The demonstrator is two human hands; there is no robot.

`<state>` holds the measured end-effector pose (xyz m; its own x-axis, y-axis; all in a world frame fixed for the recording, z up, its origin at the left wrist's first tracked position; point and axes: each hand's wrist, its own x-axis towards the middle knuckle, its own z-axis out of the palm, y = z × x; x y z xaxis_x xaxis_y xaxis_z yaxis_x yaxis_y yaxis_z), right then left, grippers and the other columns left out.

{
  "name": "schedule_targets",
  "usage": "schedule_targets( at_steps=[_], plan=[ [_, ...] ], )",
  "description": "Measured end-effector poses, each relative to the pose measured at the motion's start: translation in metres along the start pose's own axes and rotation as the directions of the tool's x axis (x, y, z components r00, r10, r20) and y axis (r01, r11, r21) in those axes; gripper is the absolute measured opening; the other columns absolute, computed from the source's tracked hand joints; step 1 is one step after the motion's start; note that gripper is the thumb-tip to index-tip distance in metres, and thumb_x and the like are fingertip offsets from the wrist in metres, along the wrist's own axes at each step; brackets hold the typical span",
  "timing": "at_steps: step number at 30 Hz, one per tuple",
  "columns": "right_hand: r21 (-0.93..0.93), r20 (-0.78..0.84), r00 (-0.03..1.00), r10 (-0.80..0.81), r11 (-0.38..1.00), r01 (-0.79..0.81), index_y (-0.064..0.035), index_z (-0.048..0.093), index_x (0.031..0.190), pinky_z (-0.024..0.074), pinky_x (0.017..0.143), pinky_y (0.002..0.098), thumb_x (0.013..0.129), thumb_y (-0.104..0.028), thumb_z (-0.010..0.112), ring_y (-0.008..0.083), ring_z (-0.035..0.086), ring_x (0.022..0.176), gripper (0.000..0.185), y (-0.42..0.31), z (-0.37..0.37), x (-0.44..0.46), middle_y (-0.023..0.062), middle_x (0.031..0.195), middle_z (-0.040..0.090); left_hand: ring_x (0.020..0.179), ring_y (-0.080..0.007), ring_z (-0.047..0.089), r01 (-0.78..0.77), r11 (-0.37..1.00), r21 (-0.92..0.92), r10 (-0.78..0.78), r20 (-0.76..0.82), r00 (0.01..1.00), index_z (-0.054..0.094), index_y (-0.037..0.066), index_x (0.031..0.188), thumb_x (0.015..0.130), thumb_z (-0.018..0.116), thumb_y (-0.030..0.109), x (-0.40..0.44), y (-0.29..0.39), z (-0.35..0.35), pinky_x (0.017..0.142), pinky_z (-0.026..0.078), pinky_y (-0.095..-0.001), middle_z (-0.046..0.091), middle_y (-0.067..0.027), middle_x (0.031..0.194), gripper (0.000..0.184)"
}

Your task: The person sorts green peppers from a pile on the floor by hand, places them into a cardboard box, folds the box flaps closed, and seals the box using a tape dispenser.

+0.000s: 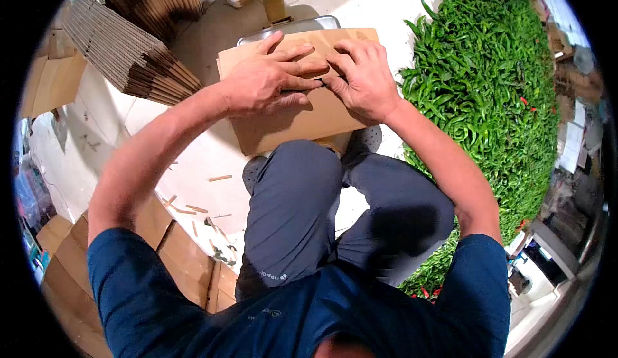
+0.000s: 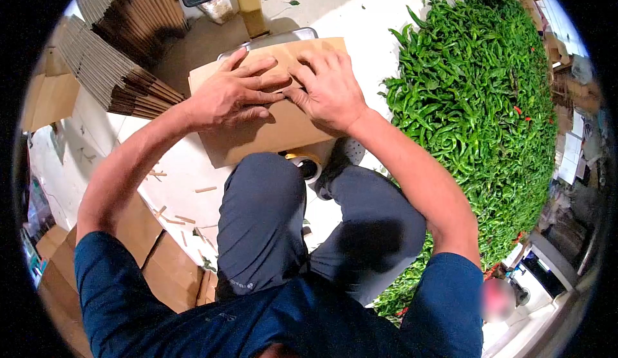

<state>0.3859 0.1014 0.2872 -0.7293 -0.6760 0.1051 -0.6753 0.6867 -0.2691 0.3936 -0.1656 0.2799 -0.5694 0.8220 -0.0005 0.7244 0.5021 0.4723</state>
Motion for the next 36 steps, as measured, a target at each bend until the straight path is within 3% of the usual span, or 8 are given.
schedule_targets(
  at_steps=[3,6,9,10,14,21,31,36],
  plan=[
    [0.022,-0.065,0.998,0.017,1.000,-0.015,-0.0102,0.068,0.120,0.0329,0.111,0.0516,0.097,-0.047,0.060,0.0342,0.055,0.119,0.044,0.002,0.007,0.000,0.0109,0.124,0.061,0.148,-0.0281,0.040,0.040,0.999,-0.032,-0.042,-0.073,0.996,0.070,0.022,0.132,0.098,0.063,0.040,-0.004,0.004,0.007,0.125,0.012,-0.0593,0.044,0.0025,0.160,0.039],
    [-0.113,-0.116,0.980,0.162,0.978,-0.175,-0.0093,0.058,0.137,0.0265,0.116,0.0558,0.098,-0.056,0.055,0.0357,0.042,0.137,0.061,0.002,0.012,-0.003,0.0163,0.142,0.051,0.143,-0.0298,0.047,-0.063,0.995,0.077,0.076,-0.178,0.981,0.061,0.019,0.141,0.094,0.069,0.036,-0.008,-0.008,0.020,0.125,0.016,-0.0598,0.047,-0.0027,0.158,0.051],
    [-0.195,-0.037,0.955,0.295,0.935,-0.296,-0.0085,0.043,0.153,0.0276,0.116,0.0603,0.099,-0.063,0.046,0.0389,0.027,0.150,0.077,0.004,0.020,0.005,0.0206,0.160,0.035,0.149,-0.0321,0.038,0.127,0.990,-0.061,-0.136,-0.203,0.970,0.043,0.016,0.154,0.093,0.069,0.047,-0.003,0.003,0.017,0.124,0.016,-0.0592,0.040,-0.0114,0.162,0.074],
    [-0.192,0.001,0.952,0.305,0.935,-0.300,-0.0080,0.042,0.154,0.0303,0.114,0.0605,0.100,-0.063,0.045,0.0398,0.027,0.150,0.077,0.004,0.020,0.008,0.0212,0.160,0.034,0.152,-0.0377,0.028,0.235,0.960,0.151,-0.185,-0.284,0.941,0.027,0.014,0.161,0.091,0.059,0.068,0.002,0.007,0.024,0.123,0.016,-0.0615,0.029,-0.0178,0.165,0.094],
    [-0.243,0.050,0.953,0.300,0.929,-0.280,-0.0057,0.043,0.152,0.0409,0.105,0.0610,0.100,-0.059,0.048,0.0426,0.029,0.148,0.075,0.001,0.017,0.012,0.0227,0.158,0.037,0.152,-0.0437,0.024,0.441,0.835,0.329,-0.423,-0.128,0.897,0.028,0.013,0.160,0.081,0.041,0.092,0.020,0.030,0.011,0.119,0.019,-0.0633,0.022,-0.0202,0.167,0.112],
    [-0.187,-0.044,0.970,0.237,0.952,-0.241,-0.0044,0.045,0.149,0.0446,0.099,0.0605,0.099,-0.053,0.051,0.0437,0.034,0.144,0.070,0.000,0.012,0.004,0.0232,0.153,0.041,0.147,-0.0444,0.031,0.457,0.842,0.288,-0.459,-0.065,0.886,0.030,0.016,0.160,0.078,0.046,0.093,0.024,0.037,0.008,0.117,0.023,-0.0611,0.025,-0.0220,0.165,0.113],
    [-0.088,0.259,0.928,0.269,0.963,-0.254,-0.0062,0.038,0.155,0.0351,0.118,0.0541,0.102,-0.059,0.043,0.0417,0.021,0.153,0.075,0.016,-0.011,0.006,0.0218,0.163,0.029,0.145,-0.0450,0.034,0.438,0.857,0.271,-0.444,-0.042,0.895,0.026,0.020,0.162,0.081,0.043,0.091,0.022,0.032,0.009,0.116,0.026,-0.0596,0.029,-0.0218,0.164,0.109],
    [-0.068,0.078,0.929,0.363,0.931,-0.358,-0.0095,0.047,0.150,0.0412,0.112,0.0524,0.102,-0.054,0.045,0.0362,0.027,0.151,0.065,0.002,0.005,0.002,0.0163,0.161,0.035,0.139,-0.0447,0.040,0.468,0.838,0.282,-0.445,-0.145,0.884,0.034,0.017,0.157,0.100,0.034,0.071,0.025,0.041,0.013,0.111,0.031,-0.0595,0.036,-0.0213,0.159,0.079]
  ],
)
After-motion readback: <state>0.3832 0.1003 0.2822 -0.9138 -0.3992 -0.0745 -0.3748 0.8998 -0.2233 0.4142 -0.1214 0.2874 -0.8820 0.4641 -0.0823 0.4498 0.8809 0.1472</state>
